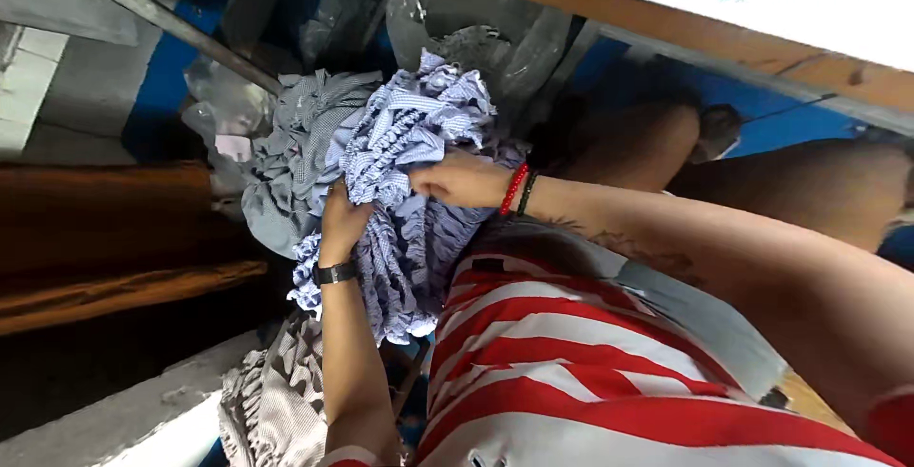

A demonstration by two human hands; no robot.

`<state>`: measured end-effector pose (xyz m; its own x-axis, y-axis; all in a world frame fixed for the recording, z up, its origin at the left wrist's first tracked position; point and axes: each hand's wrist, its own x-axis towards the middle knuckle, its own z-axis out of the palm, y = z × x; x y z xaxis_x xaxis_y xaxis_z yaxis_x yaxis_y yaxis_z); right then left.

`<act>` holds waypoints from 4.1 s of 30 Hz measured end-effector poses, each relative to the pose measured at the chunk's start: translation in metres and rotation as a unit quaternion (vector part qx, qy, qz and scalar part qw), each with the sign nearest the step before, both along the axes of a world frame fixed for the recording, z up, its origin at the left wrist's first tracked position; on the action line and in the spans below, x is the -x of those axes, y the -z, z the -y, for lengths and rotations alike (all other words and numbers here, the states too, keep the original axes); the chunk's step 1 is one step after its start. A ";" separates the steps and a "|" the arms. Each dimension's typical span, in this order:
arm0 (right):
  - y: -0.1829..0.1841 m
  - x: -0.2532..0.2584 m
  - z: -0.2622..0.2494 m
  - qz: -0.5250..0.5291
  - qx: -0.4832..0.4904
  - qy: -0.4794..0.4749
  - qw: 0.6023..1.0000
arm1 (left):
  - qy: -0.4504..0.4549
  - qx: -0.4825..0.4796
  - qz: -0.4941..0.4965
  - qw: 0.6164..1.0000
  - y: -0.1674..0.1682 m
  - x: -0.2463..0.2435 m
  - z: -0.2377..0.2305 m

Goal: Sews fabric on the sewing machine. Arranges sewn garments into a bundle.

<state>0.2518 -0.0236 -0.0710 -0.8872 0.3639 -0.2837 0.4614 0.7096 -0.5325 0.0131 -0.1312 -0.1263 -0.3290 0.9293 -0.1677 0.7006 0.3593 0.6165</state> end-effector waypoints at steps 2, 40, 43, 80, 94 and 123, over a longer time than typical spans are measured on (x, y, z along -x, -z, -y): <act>0.104 -0.005 0.004 -0.198 -0.096 -0.047 0.974 | 0.000 -0.002 -0.004 1.000 -0.001 -0.001 -0.001; 0.106 0.008 -0.037 -0.112 -0.122 -0.022 0.986 | -0.013 0.024 0.039 0.999 0.014 0.026 -0.032; 0.151 -0.006 -0.020 -0.025 -0.175 -0.060 0.982 | 0.003 0.023 0.031 0.999 0.020 0.024 -0.033; 0.117 0.026 -0.025 -0.082 -0.037 0.003 0.996 | 0.036 0.052 0.017 0.998 0.028 0.030 -0.067; 0.111 0.020 -0.029 -0.060 -0.018 0.049 0.997 | 0.015 0.042 -0.167 0.985 0.028 -0.022 -0.055; 0.136 0.047 -0.024 -0.103 0.013 0.039 0.994 | 0.101 0.116 0.073 0.985 0.042 0.050 -0.083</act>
